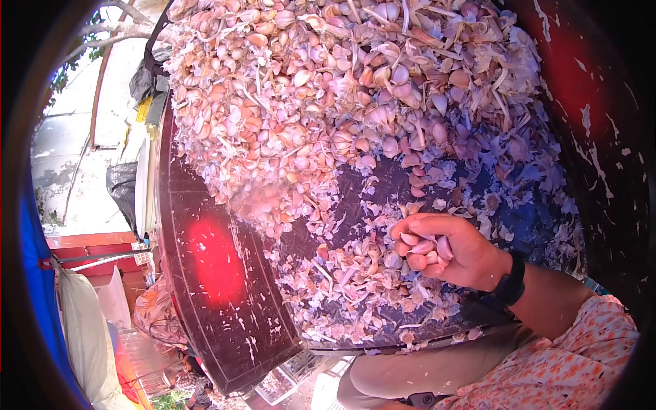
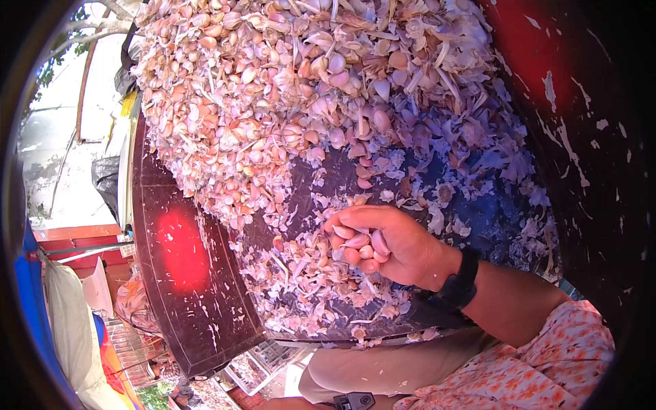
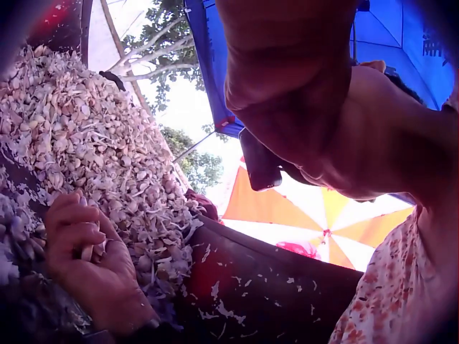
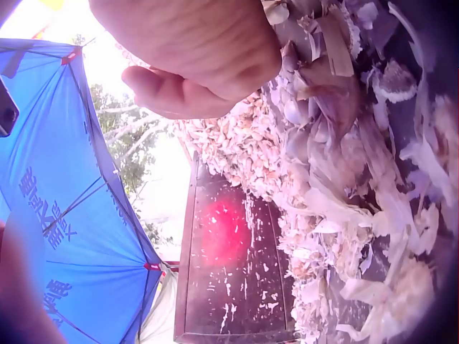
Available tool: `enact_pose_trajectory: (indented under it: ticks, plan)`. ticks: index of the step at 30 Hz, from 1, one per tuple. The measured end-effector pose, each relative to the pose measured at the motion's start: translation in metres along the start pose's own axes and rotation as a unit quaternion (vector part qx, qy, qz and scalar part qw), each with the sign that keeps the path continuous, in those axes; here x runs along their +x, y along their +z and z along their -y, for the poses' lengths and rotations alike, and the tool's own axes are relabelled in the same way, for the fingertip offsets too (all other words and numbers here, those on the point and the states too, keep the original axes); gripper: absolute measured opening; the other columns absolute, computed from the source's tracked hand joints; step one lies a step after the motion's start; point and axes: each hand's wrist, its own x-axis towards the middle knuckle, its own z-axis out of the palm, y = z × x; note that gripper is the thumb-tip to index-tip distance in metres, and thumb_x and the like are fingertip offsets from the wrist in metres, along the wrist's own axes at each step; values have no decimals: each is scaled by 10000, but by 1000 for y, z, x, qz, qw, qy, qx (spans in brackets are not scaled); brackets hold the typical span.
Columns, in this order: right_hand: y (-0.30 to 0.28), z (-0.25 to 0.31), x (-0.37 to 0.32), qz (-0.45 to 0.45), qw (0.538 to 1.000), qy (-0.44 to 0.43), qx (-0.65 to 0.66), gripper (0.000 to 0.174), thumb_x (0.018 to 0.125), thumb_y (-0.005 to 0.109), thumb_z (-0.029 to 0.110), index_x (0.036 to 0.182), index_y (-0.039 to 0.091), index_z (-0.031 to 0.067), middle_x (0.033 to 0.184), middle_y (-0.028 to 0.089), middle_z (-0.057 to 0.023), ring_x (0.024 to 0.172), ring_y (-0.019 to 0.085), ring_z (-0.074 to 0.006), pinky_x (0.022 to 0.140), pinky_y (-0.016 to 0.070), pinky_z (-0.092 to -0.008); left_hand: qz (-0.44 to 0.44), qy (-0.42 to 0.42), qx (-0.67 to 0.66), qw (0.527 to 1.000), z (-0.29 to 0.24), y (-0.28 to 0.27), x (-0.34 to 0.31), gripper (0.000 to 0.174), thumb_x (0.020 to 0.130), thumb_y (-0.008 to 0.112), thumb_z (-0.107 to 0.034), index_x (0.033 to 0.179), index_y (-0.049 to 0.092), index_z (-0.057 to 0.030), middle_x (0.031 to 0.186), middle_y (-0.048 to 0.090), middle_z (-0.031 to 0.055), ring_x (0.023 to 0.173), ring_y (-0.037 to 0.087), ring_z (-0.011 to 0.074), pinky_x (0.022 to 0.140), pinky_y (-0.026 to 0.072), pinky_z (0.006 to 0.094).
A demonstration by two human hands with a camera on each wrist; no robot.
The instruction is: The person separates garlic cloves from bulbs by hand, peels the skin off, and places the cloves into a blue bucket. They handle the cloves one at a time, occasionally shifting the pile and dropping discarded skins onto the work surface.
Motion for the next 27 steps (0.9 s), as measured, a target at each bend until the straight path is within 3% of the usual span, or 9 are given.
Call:
enact_pose_trajectory:
  ticks: [4, 9, 14, 16, 17, 19, 21, 24, 27]
  plan:
    - [5, -1, -2, 2, 1000, 3, 1, 227, 884, 527, 217, 948, 581, 6, 772, 558, -59, 581, 538, -103, 380, 346, -180, -7, 91, -48, 995, 27, 2, -6, 182, 858, 568, -13, 995, 575, 105, 993, 608, 300, 865, 654, 351, 706, 540, 388]
    - [9, -4, -3, -1, 1000, 3, -17, 223, 879, 529, 206, 956, 577, 2, 779, 561, -59, 561, 512, -87, 384, 362, -161, -60, 209, -342, 914, 47, 28, -14, 171, 871, 559, -20, 960, 607, 119, 973, 603, 309, 824, 647, 363, 702, 538, 397]
    - [4, -6, -6, 66, 997, 35, -18, 260, 871, 542, 208, 1002, 544, -16, 825, 527, -85, 568, 444, -74, 384, 342, -143, -10, 58, -325, 944, 21, 28, -35, 217, 838, 609, -43, 993, 596, 108, 939, 620, 289, 790, 652, 381, 656, 541, 426]
    - [16, -11, -21, 79, 996, 33, -38, 271, 869, 553, 213, 1013, 546, -17, 842, 531, -69, 554, 418, -64, 386, 332, -145, -235, 34, -203, 950, 23, 60, -56, 212, 748, 647, 38, 949, 582, 54, 705, 644, 194, 547, 656, 247, 488, 550, 343]
    - [20, -14, -32, 94, 994, 46, -35, 265, 872, 547, 211, 1007, 552, -18, 840, 542, -69, 551, 419, -66, 388, 336, -146, -263, 14, -133, 955, 26, 65, -77, 305, 756, 663, -24, 1025, 535, 38, 689, 641, 198, 526, 647, 273, 482, 552, 376]
    - [30, -24, -67, 104, 992, 41, -50, 255, 878, 540, 221, 1006, 560, 2, 838, 550, -72, 595, 488, -80, 389, 354, -153, -426, -50, -108, 897, 28, 98, -104, 353, 768, 664, -71, 1084, 532, 15, 764, 620, 215, 522, 613, 257, 484, 551, 350]
    - [35, -32, -111, 83, 994, 42, -56, 250, 882, 537, 224, 1007, 562, 9, 838, 552, -75, 613, 510, -89, 389, 361, -156, -467, -54, -156, 869, 31, 117, -109, 364, 756, 663, -64, 1090, 543, 20, 831, 613, 198, 537, 597, 241, 478, 540, 332]
    - [30, -41, -184, 61, 996, 42, -48, 254, 885, 524, 214, 1016, 558, -1, 855, 530, -104, 593, 483, -90, 375, 349, -165, -482, -82, -148, 860, 20, 149, -88, 333, 744, 669, -65, 1049, 567, 25, 815, 619, 201, 542, 599, 239, 477, 533, 329]
    - [20, -44, -261, 18, 999, -2, -50, 279, 879, 519, 219, 1029, 555, -13, 876, 515, -124, 572, 445, -96, 374, 346, -168, -354, -101, -203, 907, 14, 177, -64, 171, 766, 598, 76, 935, 618, 92, 837, 663, 149, 707, 658, 171, 676, 550, 283]
